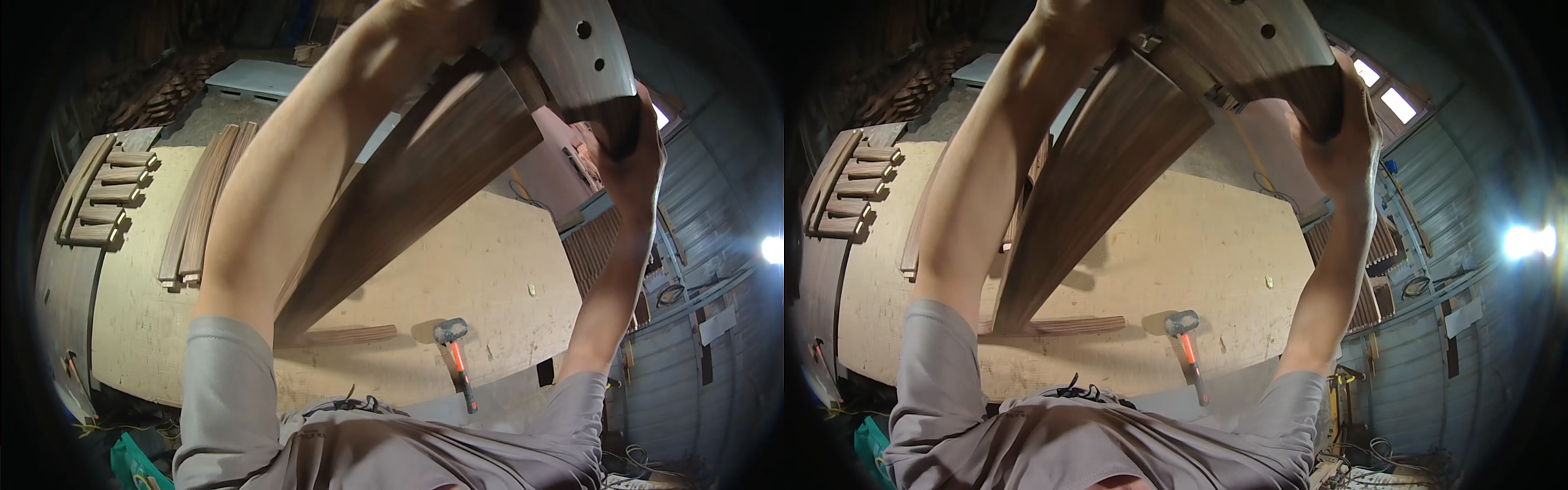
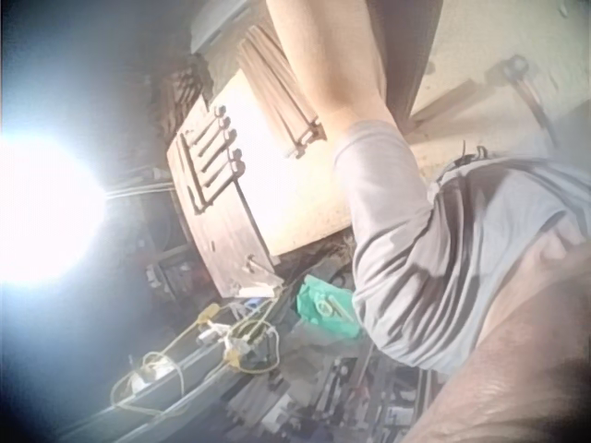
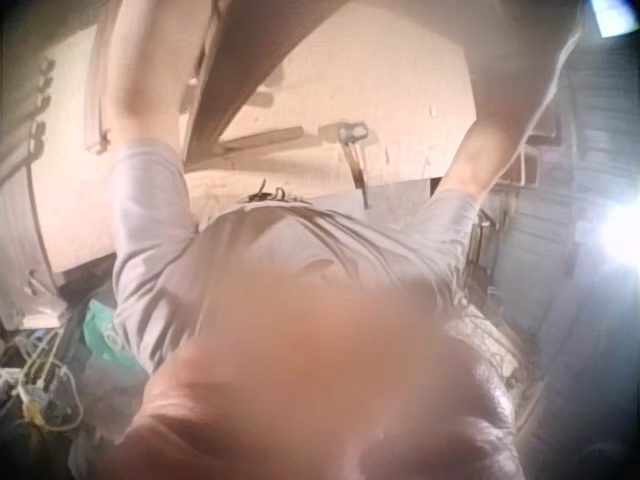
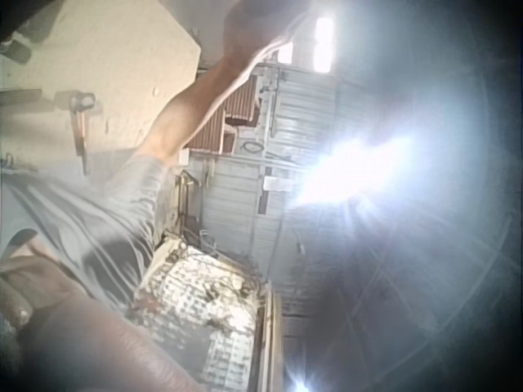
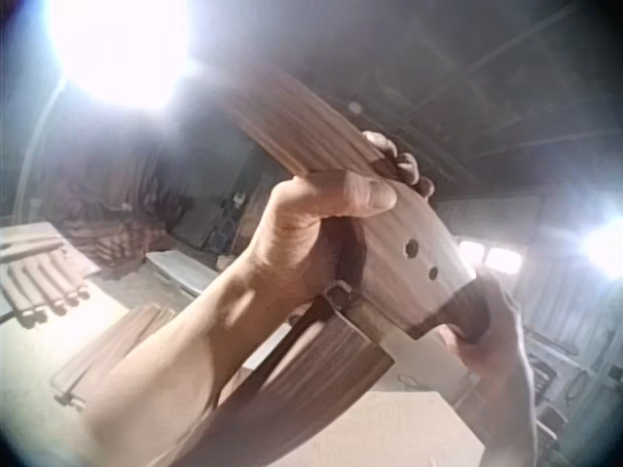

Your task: The person applies glue with a brush to wooden furniture components, joins a chair back and leg by hand, and hammers them together with a mallet before stacking the assembly.

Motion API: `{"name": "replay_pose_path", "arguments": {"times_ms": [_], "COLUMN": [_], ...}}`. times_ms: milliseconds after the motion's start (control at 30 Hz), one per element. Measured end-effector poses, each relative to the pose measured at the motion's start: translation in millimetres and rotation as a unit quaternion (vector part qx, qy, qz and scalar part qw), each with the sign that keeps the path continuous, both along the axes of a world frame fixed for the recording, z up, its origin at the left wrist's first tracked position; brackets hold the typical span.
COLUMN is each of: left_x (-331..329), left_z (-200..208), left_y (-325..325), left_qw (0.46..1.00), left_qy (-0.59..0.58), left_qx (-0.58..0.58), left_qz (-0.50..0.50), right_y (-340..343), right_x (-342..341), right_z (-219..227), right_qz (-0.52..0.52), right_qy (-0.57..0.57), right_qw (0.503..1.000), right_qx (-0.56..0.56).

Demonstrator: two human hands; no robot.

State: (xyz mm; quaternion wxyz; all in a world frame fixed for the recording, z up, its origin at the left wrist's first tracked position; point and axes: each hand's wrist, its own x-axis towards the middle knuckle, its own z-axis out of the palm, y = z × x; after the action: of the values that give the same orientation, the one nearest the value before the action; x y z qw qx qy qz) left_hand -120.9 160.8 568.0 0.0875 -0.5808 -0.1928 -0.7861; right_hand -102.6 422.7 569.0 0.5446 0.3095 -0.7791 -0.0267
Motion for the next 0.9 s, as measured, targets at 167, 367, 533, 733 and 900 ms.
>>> {"name": "replay_pose_path", "arguments": {"times_ms": [167, 367, 533, 733, 900], "left_x": [8.0, 0.4, -17.2, -3.4, -22.1], "left_z": [-6.2, -2.5, -0.3, -3.5, 0.5], "left_y": [-5.4, -7.3, -0.6, 5.3, 16.9], "left_qw": [0.998, 0.987, 0.978, 0.993, 0.974], "left_qy": [0.064, 0.135, 0.192, 0.093, 0.195], "left_qx": [-0.021, 0.006, -0.004, -0.047, -0.025], "left_qz": [-0.019, -0.091, -0.081, -0.063, -0.116], "right_y": [-5.1, -14.7, -7.3, 2.9, 0.6], "right_x": [5.3, 14.9, 12.2, 4.7, 15.7], "right_z": [-1.2, 1.8, -4.2, -15.0, -27.5], "right_qz": [0.029, -0.008, -0.012, 0.035, 0.030], "right_qy": [-0.025, 0.074, 0.093, 0.055, 0.045], "right_qw": [0.998, 0.997, 0.995, 0.995, 0.989], "right_qx": [-0.045, -0.027, -0.033, -0.073, -0.135]}}
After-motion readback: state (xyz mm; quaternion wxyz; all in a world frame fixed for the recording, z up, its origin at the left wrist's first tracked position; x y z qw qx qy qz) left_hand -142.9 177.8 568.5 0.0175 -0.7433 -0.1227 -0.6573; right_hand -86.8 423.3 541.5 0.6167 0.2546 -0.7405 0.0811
